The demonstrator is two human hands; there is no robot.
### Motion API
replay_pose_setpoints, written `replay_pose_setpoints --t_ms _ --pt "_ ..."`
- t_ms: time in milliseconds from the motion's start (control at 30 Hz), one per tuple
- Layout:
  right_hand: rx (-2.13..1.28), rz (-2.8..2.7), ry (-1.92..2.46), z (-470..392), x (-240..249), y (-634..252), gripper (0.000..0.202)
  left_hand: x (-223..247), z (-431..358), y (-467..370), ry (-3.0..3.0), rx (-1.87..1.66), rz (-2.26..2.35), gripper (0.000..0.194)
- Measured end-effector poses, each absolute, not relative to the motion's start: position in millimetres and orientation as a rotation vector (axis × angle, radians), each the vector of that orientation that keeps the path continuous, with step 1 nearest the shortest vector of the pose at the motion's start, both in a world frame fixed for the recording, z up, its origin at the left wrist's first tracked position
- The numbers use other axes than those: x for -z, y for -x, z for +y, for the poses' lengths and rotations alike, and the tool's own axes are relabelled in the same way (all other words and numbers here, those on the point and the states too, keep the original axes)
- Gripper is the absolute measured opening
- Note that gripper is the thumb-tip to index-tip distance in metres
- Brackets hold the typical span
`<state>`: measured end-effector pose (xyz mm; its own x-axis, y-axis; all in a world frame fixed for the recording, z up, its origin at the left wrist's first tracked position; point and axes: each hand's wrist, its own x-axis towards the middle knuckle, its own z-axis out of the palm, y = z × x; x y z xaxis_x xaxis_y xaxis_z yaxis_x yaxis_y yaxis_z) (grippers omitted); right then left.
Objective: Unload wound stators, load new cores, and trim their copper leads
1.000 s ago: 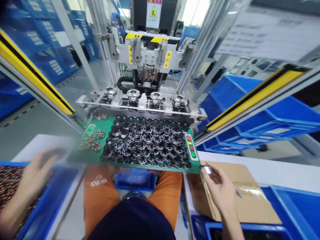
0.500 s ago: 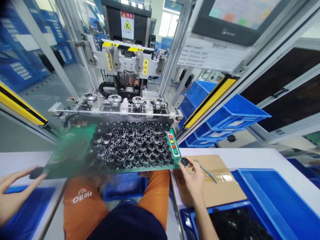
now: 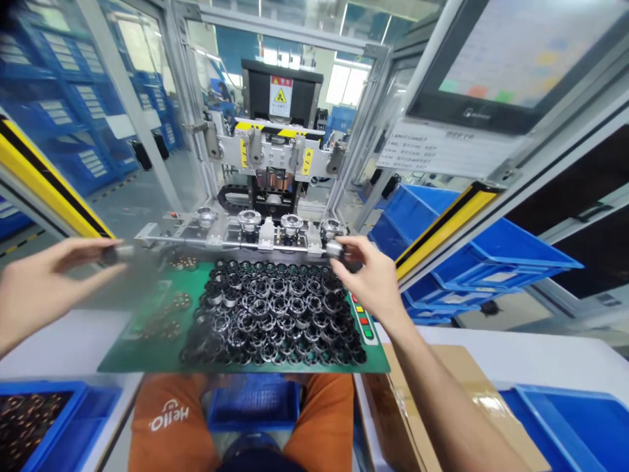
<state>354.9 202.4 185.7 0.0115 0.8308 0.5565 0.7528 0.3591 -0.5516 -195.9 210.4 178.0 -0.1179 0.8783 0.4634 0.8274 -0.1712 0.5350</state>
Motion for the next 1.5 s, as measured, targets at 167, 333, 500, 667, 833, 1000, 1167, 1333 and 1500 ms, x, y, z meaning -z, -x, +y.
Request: replay_pose_setpoints --t_ms 167,333,500,667,833,1000,1167,1333,1500 --pt "-0.067 -2.198 1.354 346.4 -231.7 -224.6 0.038 -219.2 341.0 161.2 -2.394 -0.901 1.729 0.037" --pt "0.028 -2.419 1.564 443.2 -213.6 -159.5 0.043 -199.0 437.0 150.4 -2.384 -0.652 1.748 0.053" --pt "0.061 -2.615 1.680 476.7 -197.8 -149.4 0.045 -177.0 482.1 156.7 -2.321 -0.520 1.704 0.040" --pt "0.008 -2.793 1.652 494.2 -203.1 -149.1 0.046 -177.7 504.3 162.2 -2.375 -0.419 1.557 0.043" --pt "-0.073 -2.886 1.615 506.0 -210.2 -145.9 0.045 -186.2 517.5 156.6 -2.444 -0.276 1.526 0.037" --pt "-0.134 -2.936 1.589 512.3 -212.2 -143.4 0.044 -193.2 527.1 152.7 -2.438 -0.139 1.506 0.038" --pt "-0.177 -2.996 1.569 520.7 -221.5 -144.7 0.042 -205.8 533.2 150.4 -2.399 -0.017 1.487 0.039" --pt "-0.051 -2.921 1.625 500.9 -211.9 -143.0 0.043 -182.5 501.2 145.3 -2.511 -0.169 1.604 0.046" --pt "0.188 -2.680 1.727 438.4 -157.9 -136.7 0.051 -110.6 450.2 144.9 -2.574 -0.565 1.619 0.075"
